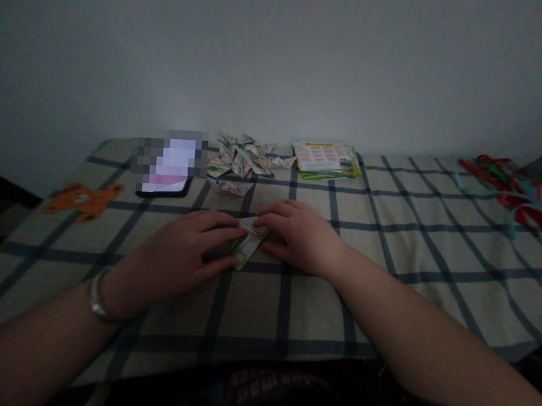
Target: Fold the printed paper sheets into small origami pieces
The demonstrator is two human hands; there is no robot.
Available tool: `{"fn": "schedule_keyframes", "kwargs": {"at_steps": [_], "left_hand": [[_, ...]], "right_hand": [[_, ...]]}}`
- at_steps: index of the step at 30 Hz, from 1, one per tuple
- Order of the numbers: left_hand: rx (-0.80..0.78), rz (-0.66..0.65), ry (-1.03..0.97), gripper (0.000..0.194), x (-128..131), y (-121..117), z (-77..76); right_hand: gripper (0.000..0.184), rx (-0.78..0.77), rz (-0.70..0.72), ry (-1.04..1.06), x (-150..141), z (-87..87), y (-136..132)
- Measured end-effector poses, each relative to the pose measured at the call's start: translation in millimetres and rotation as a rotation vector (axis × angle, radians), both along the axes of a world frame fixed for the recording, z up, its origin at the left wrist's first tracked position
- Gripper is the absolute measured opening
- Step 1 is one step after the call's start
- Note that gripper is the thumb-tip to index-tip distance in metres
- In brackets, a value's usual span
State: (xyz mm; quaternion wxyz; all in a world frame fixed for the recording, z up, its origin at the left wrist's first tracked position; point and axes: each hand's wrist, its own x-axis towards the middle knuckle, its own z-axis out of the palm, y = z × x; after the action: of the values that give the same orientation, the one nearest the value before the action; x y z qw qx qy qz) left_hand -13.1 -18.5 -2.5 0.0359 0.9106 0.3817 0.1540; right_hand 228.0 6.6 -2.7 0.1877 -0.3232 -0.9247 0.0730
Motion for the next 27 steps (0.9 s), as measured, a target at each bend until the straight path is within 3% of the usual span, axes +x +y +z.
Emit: {"fn": "schedule_keyframes", "kwargs": {"at_steps": [10, 15, 27], "left_hand": [[-0.078, -0.054, -0.044, 0.034, -2.5, 7.6, -9.5], [0.034, 0.023, 0.008, 0.031, -2.2, 8.0, -6.6], [-0.054, 0.041, -0.005, 0.032, -3.4, 9.2, -6.7]], "right_hand": [[0.020, 0.104, 0.031, -0.068, -0.4, -0.3, 0.4], [0.020, 0.130, 0.031, -0.073, -1.8, -1.1, -0.3], [0.019, 0.111, -0.012, -0.146, -4.1, 4.3, -7.5]]}}
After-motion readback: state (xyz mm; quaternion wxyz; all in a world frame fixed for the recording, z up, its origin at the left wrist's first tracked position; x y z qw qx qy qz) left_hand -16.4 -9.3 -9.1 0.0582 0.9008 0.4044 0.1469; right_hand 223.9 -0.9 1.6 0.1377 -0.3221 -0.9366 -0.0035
